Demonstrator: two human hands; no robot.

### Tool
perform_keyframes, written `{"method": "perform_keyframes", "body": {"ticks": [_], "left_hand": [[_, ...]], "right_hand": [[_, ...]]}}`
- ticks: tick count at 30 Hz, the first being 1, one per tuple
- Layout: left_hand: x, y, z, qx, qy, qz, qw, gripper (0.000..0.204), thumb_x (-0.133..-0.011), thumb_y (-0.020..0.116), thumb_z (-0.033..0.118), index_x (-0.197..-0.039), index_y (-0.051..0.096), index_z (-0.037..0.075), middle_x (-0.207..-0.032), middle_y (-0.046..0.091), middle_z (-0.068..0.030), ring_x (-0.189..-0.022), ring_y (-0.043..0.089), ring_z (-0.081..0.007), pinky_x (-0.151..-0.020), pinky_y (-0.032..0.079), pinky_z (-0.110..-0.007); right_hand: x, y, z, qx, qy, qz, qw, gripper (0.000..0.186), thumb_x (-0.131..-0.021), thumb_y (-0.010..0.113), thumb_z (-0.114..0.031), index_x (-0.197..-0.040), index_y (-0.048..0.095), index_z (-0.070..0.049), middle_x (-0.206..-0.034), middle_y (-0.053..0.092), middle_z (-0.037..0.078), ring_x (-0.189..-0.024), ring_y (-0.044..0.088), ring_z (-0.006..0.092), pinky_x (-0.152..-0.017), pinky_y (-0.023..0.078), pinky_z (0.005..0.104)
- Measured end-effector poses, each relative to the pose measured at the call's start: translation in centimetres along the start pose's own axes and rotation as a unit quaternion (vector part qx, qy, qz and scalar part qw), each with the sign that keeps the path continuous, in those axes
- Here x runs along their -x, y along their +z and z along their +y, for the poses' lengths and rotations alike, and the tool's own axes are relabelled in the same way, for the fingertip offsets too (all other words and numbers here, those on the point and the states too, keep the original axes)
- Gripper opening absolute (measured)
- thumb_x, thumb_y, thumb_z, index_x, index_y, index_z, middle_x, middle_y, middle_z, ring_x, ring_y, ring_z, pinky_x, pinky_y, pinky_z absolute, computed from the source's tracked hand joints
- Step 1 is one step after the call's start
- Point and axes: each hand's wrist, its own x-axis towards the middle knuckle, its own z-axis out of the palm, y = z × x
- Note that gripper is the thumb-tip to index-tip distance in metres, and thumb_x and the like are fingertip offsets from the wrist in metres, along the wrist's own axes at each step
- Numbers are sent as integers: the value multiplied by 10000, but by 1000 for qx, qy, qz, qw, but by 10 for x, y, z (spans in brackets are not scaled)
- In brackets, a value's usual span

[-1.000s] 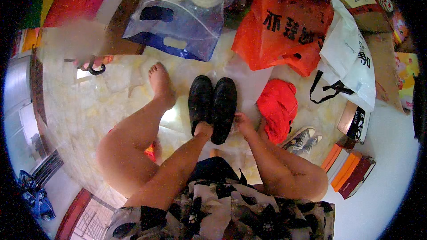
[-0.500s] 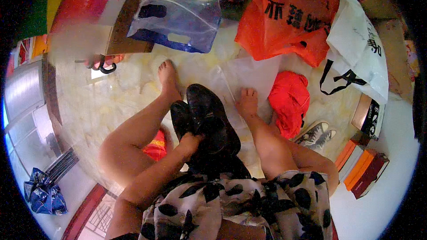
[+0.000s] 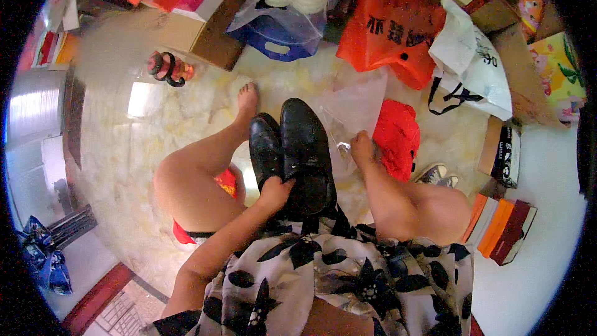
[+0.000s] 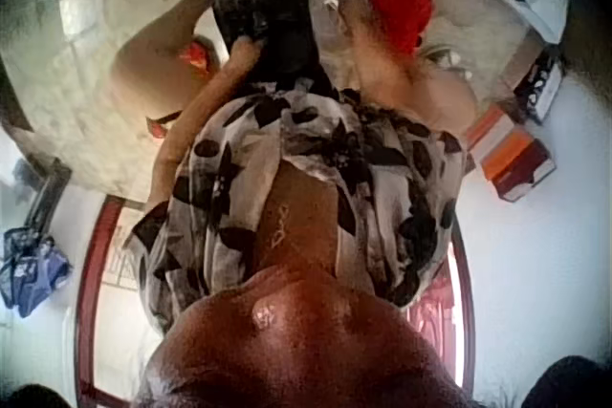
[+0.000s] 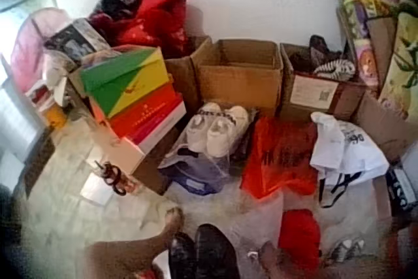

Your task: The person sits on the floor and cleans a black shoe using a red cloth. They wipe the shoe's surface, untie and re-tie the laces, and then place the shoe into a clear plastic bag.

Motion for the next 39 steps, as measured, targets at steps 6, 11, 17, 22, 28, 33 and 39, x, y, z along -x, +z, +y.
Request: {"method": "perform_keyframes", "body": {"ticks": [6, 11, 17, 22, 28, 33, 39], "left_hand": [[49, -9, 21, 70, 101, 22, 992, 427, -786, 592, 322, -767, 576, -105, -776, 578, -297, -800, 568, -431, -687, 445, -434], [54, -12, 4, 81, 143, 47, 985, 389, -795, 590, 298, -808, 585, -91, -750, 594, -255, -771, 572, -392, -688, 443, -416], [119, -61, 15, 71, 191, 105, 973, 394, -812, 580, 289, -819, 585, -104, -750, 597, -258, -755, 594, -363, -689, 439, -389], [168, -87, 15, 118, 221, 111, 962, 368, -814, 590, 291, -729, 574, -66, -625, 556, -99, -588, 501, -185, -548, 402, -345], [192, -101, 1, 162, 303, 173, 923, 324, -821, 590, 275, -748, 573, -41, -642, 541, -37, -601, 479, -144, -541, 396, -317], [193, -100, 2, 218, 330, 210, 894, 255, -833, 571, 193, -845, 580, -62, -703, 581, -75, -683, 497, -150, -650, 424, -302], [165, -102, 12, 188, 245, 138, 941, 335, -814, 598, 275, -748, 548, -50, -628, 520, -68, -610, 456, -145, -574, 398, -321]], "right_hand": [[47, -88, -38, -165, 169, 125, 964, 195, -788, 473, -111, -951, 399, -34, -833, 555, 255, -797, 547, 432, -692, 421, 478], [64, -142, -27, -92, -41, 196, 975, 248, -788, 480, -73, -1024, 425, -25, -885, 567, 227, -851, 548, 404, -722, 429, 449], [85, -213, -52, 38, -136, 219, 965, 211, -788, 503, -60, -997, 506, -39, -870, 583, 184, -820, 570, 342, -719, 448, 400], [88, -260, -68, -128, -172, 311, 926, 182, -788, 521, -83, -969, 529, -63, -838, 595, 154, -696, 584, 272, -630, 459, 366], [150, -322, -94, -446, -250, 303, 804, 321, -819, 496, -73, -1134, 476, -13, -1035, 555, 101, -946, 528, 171, -804, 459, 327], [165, -293, -12, -597, -194, 182, 757, 365, -860, 461, -142, -1204, 449, -22, -1120, 536, 117, -1018, 523, 224, -867, 443, 365], [221, -265, -20, -773, 56, 156, 613, 337, -853, 447, -120, -1180, 489, -48, -1019, 585, 94, -914, 570, 208, -781, 482, 357]]}}
